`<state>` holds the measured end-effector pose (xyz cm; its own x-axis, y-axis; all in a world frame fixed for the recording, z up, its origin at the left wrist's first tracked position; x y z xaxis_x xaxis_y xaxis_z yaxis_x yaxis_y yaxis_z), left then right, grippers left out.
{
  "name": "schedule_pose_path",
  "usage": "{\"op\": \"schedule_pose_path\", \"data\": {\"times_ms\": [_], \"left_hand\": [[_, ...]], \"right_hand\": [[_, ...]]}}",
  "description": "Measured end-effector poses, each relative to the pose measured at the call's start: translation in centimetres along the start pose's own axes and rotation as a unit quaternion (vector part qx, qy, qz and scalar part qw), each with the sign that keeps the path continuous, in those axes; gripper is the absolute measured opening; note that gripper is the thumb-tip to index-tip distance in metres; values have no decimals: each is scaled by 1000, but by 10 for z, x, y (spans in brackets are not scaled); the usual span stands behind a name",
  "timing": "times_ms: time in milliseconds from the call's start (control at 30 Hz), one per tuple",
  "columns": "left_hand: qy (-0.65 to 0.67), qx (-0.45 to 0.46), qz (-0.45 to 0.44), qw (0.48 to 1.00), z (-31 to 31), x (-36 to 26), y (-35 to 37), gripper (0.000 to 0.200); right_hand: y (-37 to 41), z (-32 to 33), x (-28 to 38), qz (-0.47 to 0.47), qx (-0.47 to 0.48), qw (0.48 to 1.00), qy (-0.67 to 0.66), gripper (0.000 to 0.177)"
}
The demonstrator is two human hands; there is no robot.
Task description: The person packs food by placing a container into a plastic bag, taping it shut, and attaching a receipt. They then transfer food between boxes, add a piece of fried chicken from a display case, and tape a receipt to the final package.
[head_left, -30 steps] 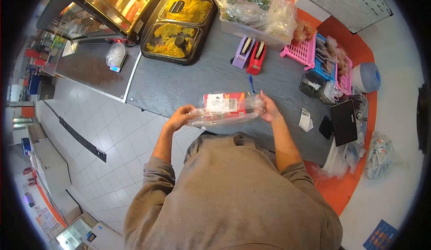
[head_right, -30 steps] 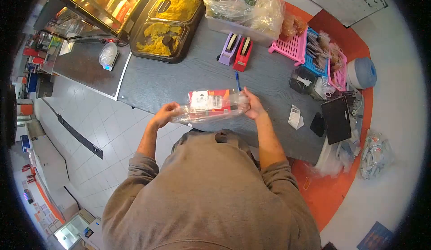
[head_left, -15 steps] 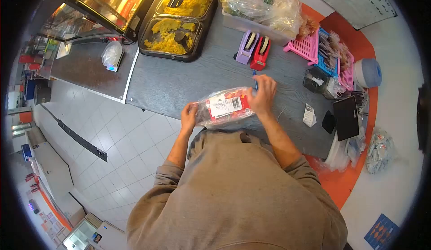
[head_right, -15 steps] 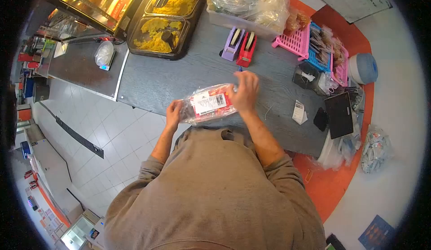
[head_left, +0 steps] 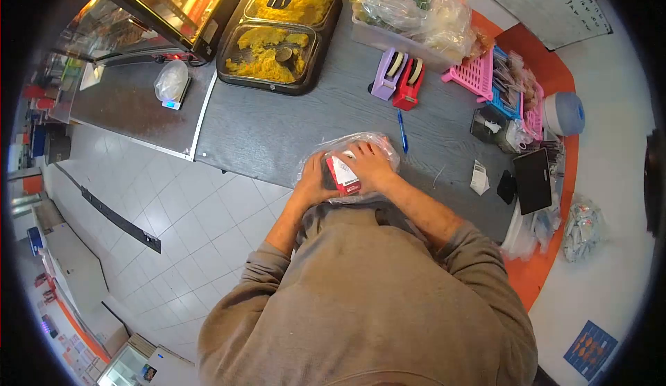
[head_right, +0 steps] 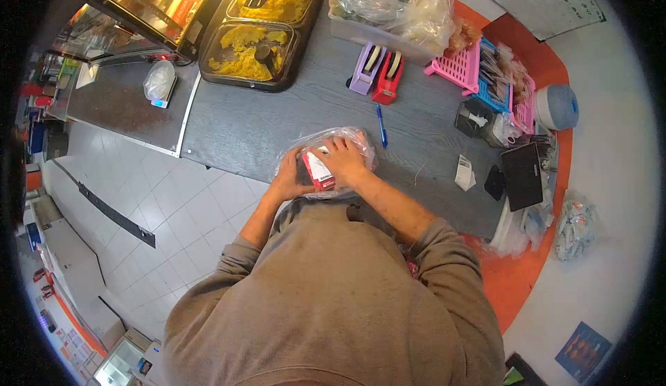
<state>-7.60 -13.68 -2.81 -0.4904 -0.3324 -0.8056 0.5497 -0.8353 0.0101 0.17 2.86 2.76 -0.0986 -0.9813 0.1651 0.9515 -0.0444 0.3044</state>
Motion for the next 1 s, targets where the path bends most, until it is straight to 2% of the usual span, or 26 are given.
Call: {"op": "schedule_pose_path", "data": {"times_ms": [67, 200, 267, 333, 400, 433, 467, 533, 567, 600, 667, 733, 767, 800, 833, 867, 900, 933, 967, 1000], "left_hand": [[-24, 71, -10, 997, -5, 1, 6, 115], [-74, 16, -71, 995, -5, -11, -5, 117], [-47, -34, -148, 987, 8, -33, -15, 111], [-41, -27, -139, 989, 18, -44, -25, 107], [-39, -22, -133, 990, 26, -45, -32, 102], [-3, -33, -104, 994, 32, -40, -35, 101], [33, -42, -72, 996, 39, -34, -36, 101], [52, -46, -70, 995, 59, -30, -29, 103], [97, -67, -46, 992, 66, -22, -23, 103], [141, -86, -21, 986, 70, -15, -15, 103], [120, -98, -11, 988, 63, 8, 3, 108], [95, -110, -2, 989, 51, 35, 16, 112], [18, -77, 14, 997, 43, 50, 19, 117], [-58, -43, 30, 997, 39, 57, 24, 122], [-188, 10, 147, 971, 50, 12, 21, 116], [-191, 14, 150, 970, 50, 1, 16, 116], [-221, -31, 112, 968, 53, -6, 6, 106], [-251, -78, 74, 962, 57, -15, -4, 97], [-270, -100, 12, 957, 58, -32, -18, 80], [-274, -99, 18, 957, 51, -25, -32, 80]], "right_hand": [[3, -5, 1, 35, 18, 998, 54, 116], [7, 15, -10, 47, 27, 998, 36, 114], [12, 28, -18, 47, -5, 999, -20, 117], [19, 35, -24, 54, -5, 998, -38, 119], [28, 36, -43, 3, -84, 994, -65, 122], [33, 26, -57, -65, -26, 997, -36, 117], [42, 16, -70, -68, -29, 997, -37, 117], [61, -1, -100, -138, -9, 987, 83, 109], [70, -5, -110, -140, -10, 987, 80, 109], [78, -6, -117, -144, -13, 989, 41, 102], [84, -10, -119, -148, -18, 989, -4, 95], [86, -12, -115, -120, -121, 985, -33, 81], [82, -14, -111, -122, -123, 984, -38, 81], [76, -14, -104, -109, -167, 975, -102, 70], [69, -14, -96, -96, -210, 959, -165, 59], [61, -22, -86, -97, -208, 958, -171, 59], [49, -34, -78, -113, -189, 923, -316, 53], [36, -46, -68, -124, -165, 867, -454, 47], [22, -52, -55, -120, -162, 866, -459, 47], [9, -64, -45, -202, -111, 790, -568, 44]]}}
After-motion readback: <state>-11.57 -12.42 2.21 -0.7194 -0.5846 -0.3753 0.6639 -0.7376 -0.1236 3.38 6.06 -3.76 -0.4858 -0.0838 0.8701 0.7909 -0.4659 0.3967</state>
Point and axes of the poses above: each hand's wrist, its own y-axis away from the middle knuckle, its own z-axis out of the back of the hand, x = y × z, the point moved 3 cm from there along -y, towards the middle knuckle, and after that the axes turned 7 degrees about -z, right-handed, at the moved point
